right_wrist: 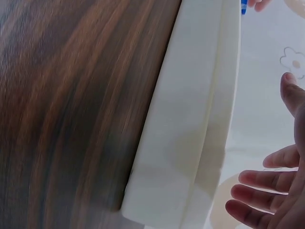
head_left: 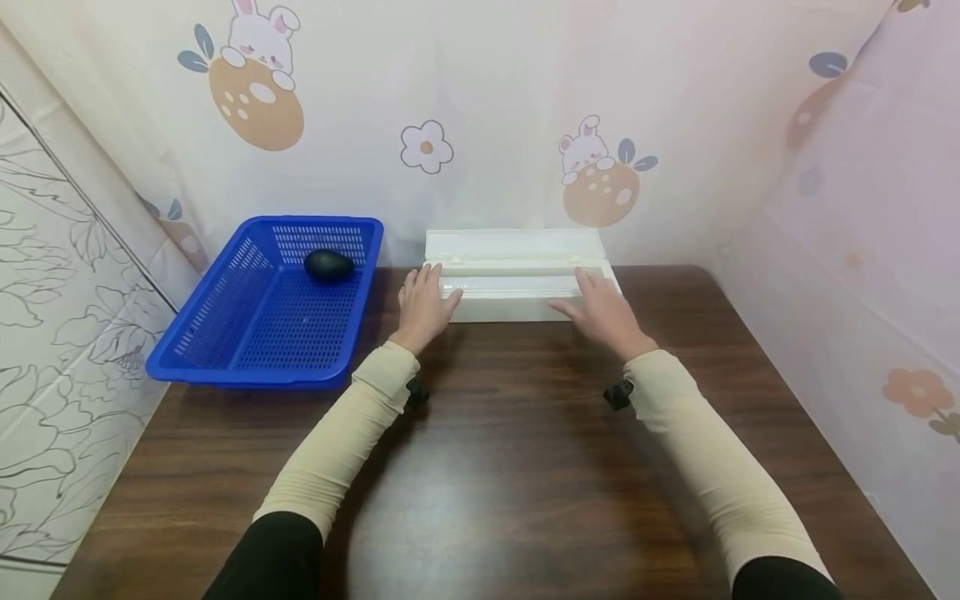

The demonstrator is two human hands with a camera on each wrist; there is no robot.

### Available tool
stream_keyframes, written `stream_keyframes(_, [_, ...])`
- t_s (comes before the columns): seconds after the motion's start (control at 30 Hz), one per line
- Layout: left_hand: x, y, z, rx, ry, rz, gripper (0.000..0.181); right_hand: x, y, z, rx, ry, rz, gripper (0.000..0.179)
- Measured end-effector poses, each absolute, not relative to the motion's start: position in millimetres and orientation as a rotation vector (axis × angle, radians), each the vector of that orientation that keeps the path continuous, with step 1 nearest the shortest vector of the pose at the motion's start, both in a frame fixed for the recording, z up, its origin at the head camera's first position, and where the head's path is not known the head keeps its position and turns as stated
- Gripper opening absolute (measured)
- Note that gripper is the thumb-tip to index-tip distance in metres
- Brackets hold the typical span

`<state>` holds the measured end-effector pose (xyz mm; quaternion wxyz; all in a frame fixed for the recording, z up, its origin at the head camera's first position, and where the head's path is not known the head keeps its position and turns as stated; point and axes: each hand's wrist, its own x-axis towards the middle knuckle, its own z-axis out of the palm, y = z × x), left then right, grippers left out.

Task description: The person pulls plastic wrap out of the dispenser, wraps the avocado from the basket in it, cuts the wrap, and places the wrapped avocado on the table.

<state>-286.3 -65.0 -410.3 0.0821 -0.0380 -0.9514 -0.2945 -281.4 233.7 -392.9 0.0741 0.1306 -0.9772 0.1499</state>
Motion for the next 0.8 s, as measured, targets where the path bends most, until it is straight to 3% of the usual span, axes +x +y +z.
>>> stream_keyframes(0.8, [-301.6, -61.0, -416.6, -0.141, -2.800, -0.842, 0.044, -307.1, 261.7, -403.0, 0.388, -2.909, 0.380, 0.052])
